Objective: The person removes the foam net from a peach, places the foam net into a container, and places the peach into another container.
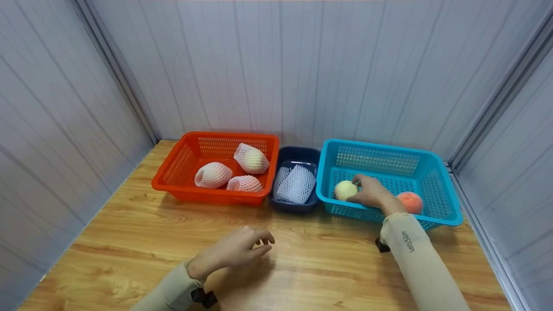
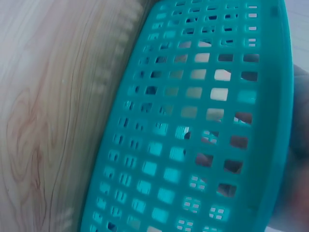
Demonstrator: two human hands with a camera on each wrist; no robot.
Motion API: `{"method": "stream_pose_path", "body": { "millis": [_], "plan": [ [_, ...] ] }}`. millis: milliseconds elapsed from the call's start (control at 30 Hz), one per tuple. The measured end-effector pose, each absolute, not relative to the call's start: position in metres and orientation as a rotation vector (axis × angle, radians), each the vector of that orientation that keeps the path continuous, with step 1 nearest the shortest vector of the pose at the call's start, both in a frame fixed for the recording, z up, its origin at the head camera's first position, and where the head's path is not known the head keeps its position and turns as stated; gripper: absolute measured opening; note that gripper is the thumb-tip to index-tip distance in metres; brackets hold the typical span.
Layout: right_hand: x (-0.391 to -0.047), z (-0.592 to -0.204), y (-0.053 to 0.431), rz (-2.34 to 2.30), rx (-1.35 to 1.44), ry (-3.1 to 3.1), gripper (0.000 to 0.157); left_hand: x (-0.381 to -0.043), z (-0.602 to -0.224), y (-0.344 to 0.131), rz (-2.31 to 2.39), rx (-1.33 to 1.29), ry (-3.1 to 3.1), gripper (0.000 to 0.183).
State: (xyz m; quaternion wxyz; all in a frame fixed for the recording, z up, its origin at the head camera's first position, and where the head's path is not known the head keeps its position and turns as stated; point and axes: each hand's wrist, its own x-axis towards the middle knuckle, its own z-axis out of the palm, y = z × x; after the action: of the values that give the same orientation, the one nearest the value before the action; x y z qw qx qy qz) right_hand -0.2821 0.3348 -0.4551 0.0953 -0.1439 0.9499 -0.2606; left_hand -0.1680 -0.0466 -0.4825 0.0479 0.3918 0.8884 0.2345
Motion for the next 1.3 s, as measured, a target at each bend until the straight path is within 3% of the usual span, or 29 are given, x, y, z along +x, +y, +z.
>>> {"method": "stream_pose_path", "body": {
  "millis": [300,633,833,1300],
  "plan": [
    [-0.277,-0.444,0.344,-0.735,-0.443,2.859,0.057,-0.172,-0.475,-0.068,0.75,1.122,2.764,0.02],
    [-0.246,-0.437,0.345,-0.797,-0.536,3.02,0.03,-0.175,-0.473,-0.099,0.801,1.007,2.814,0.017],
    [-0.22,-0.431,0.333,-0.851,-0.738,3.228,0.009,-0.181,-0.464,-0.114,0.838,0.94,2.884,0.016],
    [-0.168,-0.413,0.282,-1.125,-1.098,3.18,0.027,-0.203,-0.446,-0.136,0.954,0.805,3.073,0.016]
  ]
}}
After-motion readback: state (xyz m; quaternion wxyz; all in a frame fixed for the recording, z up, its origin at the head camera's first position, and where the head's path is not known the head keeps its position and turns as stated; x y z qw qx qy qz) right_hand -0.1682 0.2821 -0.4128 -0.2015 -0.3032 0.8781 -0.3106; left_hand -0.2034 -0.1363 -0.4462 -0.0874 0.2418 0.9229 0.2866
